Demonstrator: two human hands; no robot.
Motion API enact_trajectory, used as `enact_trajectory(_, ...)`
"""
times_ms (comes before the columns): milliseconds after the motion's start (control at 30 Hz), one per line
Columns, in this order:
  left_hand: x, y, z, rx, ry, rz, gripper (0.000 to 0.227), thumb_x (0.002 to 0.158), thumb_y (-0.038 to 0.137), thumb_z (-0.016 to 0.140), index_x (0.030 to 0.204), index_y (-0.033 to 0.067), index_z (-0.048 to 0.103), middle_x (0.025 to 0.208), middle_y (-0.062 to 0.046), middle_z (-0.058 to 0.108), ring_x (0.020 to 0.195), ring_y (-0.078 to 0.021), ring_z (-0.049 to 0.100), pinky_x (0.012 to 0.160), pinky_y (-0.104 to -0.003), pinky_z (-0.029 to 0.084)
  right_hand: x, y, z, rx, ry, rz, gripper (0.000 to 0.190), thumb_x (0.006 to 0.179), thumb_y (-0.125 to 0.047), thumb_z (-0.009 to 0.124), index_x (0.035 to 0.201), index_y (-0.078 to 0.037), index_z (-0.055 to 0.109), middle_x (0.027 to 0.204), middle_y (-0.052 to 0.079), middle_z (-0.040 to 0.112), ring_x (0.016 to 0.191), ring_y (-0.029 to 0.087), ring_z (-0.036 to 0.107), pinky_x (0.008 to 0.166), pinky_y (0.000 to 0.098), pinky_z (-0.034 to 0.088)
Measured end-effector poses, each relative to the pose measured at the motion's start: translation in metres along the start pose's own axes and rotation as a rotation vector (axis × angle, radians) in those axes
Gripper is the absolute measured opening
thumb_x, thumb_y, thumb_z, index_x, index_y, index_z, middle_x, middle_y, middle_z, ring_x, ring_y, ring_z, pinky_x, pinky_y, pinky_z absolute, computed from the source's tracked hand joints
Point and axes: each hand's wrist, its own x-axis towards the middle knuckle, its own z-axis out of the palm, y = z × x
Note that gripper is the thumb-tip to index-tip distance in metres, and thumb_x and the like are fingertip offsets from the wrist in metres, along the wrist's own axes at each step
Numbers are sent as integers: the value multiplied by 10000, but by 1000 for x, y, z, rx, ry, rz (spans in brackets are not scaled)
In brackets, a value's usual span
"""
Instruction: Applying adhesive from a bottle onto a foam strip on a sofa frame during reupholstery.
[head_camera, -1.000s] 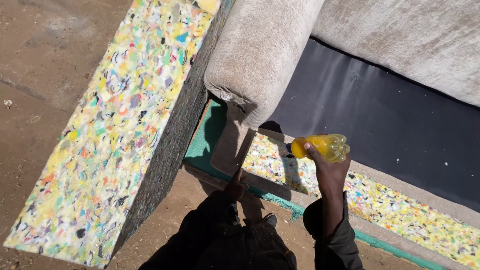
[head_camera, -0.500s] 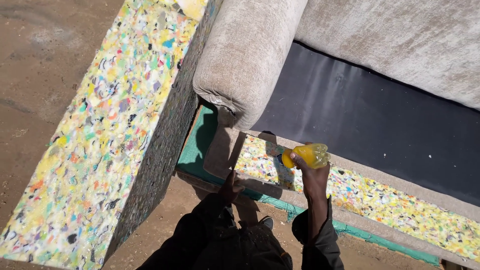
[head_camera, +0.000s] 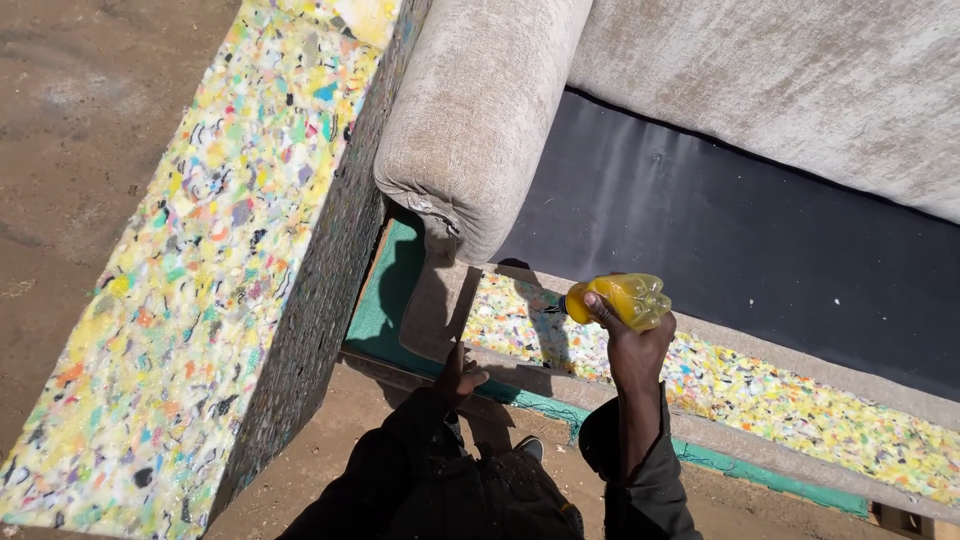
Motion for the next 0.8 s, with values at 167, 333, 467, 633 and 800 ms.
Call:
enact_trajectory(167,7,-2,0,-39,-1,-11,1126,928,115,797,1651,39,-62,1659,-346,-22,1502,-536,239,1213,-651,403,-1,-20,-5,0,19,-48,420,755,-78,946,1051,98,706,861,204,707,784,204,669,680,330,598)
enact_trajectory(333,12,-8,-3,-120,3,-7,1155,912,98,826,1642,13,-66,1638,-361,-40,1493,-572,213,1219,-640,402,-2,-30,-10,20,31,-71,431,750,-60,945,1082,96,718,870,218,712,799,203,672,694,339,611)
enact_trajectory(467,16,-15,-5,-121,-7,-9,1189,906,107,847,1656,61,-74,1649,-338,-73,1497,-560,214,1222,-625,393,-4,-37,-14,34,42,-77,431,761,-42,934,1114,88,725,868,220,709,808,193,663,701,329,620)
enact_trajectory(633,18,-17,-2,-119,-14,-3,1186,917,98,848,1662,92,-75,1650,-338,-95,1491,-580,204,1207,-664,384,1,-28,-24,61,56,-75,476,744,-39,947,1141,88,716,891,235,707,808,204,671,706,342,628)
enact_trajectory(800,16,-15,-3,-91,11,-8,1163,925,117,837,1666,81,-58,1643,-350,-30,1487,-563,238,1200,-631,403,6,-7,-32,32,88,-125,417,773,-46,949,1109,70,730,885,231,703,808,215,665,667,355,604)
